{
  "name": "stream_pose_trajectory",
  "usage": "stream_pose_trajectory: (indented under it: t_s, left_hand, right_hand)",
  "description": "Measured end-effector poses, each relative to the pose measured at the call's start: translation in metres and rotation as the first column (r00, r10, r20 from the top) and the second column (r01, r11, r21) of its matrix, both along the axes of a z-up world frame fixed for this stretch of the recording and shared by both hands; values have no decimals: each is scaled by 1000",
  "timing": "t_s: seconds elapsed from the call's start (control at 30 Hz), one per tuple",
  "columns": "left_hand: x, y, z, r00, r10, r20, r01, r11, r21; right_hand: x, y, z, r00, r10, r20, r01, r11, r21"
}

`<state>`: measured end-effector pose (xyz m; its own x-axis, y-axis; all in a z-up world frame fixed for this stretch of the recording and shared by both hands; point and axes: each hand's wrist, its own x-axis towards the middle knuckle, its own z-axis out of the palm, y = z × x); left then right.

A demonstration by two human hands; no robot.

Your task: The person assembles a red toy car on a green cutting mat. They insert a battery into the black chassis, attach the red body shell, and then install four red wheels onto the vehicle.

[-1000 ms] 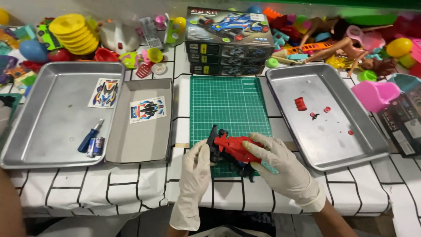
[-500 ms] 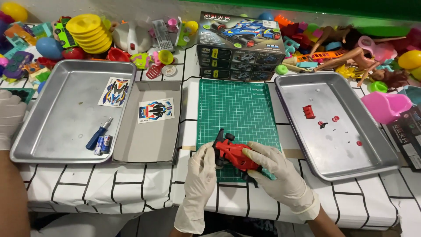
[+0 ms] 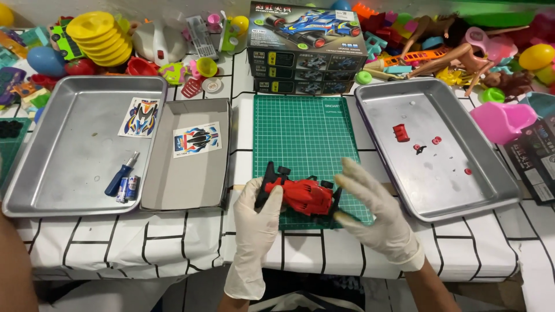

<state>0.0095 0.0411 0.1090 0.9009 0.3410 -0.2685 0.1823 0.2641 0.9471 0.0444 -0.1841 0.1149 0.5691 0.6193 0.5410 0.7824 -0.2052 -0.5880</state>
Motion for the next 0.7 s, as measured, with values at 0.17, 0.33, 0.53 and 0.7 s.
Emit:
stream_pose_trajectory:
  t_s: [0.17, 0.33, 0.53, 0.7]
  left_hand:
    - [-2, -2, -8, 974, 82, 212, -94, 995, 46]
    - [-10, -13, -16, 934, 48, 354, -70, 996, 50]
    - [-19, -11, -15, 926, -31, 376, 33, 999, 0]
    - [-18, 7, 13, 739, -19, 674, -181, 957, 225]
  right_hand:
    - [-8, 10, 4, 710, -383, -591, 542, 833, 112]
    - [-14, 21, -31, 609, 17, -793, 506, 761, 405]
    - [-13, 17, -15, 598, 32, -801, 610, 629, 481]
    - [-13, 13, 37, 461, -284, -841, 731, 659, 178]
